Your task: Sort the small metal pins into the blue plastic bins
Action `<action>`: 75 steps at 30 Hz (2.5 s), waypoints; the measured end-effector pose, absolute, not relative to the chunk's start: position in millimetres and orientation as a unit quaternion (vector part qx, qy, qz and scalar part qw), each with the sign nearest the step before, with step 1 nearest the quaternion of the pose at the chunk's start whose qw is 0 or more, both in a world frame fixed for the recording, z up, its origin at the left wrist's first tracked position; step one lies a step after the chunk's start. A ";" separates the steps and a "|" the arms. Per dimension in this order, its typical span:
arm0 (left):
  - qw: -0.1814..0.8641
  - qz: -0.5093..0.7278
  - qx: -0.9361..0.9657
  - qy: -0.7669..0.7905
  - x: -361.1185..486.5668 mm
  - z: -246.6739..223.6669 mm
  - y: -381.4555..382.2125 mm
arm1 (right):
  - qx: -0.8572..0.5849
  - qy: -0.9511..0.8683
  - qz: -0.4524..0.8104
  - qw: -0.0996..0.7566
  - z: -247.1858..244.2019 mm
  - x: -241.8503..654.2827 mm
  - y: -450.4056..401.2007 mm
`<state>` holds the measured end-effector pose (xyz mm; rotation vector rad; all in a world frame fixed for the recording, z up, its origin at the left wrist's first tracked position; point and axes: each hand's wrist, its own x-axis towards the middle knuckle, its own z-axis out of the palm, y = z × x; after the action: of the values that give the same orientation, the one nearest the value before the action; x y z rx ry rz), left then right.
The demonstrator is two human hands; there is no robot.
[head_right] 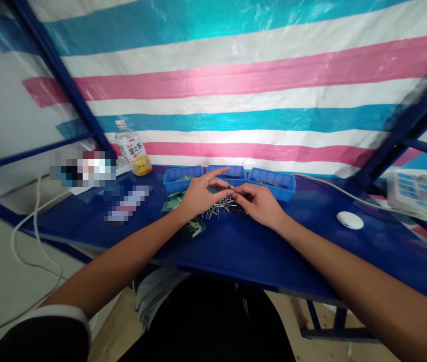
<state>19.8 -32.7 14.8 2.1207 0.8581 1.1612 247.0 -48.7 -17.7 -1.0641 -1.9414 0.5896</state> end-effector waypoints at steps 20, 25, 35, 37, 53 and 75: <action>0.109 0.361 0.846 0.377 14.9 11.6 -21.7 | -0.502 -0.760 0.105 0.400 -5.3 251.9 -26.9; 0.113 0.387 0.825 0.397 14.3 11.1 -21.6 | -0.363 -0.870 0.063 0.327 -6.8 244.3 -37.4; 0.138 0.405 0.813 0.395 12.7 7.5 -20.2 | -0.292 -0.915 0.042 0.276 -14.8 232.1 -41.0; 0.146 0.406 0.809 0.398 13.2 7.5 -21.2 | -0.293 -0.914 0.043 0.279 -15.2 232.7 -40.4; 0.145 0.372 0.845 0.357 13.7 3.0 -18.2 | -0.430 -0.707 0.293 0.479 -20.9 242.2 -32.5; 0.235 0.405 0.831 0.300 17.4 11.4 -21.6 | -0.412 -0.687 0.338 0.495 -11.2 236.8 -45.6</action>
<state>17.4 -21.6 11.4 2.2814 0.8238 1.1101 236.8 -45.6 -11.2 -0.9987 -1.6646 0.8186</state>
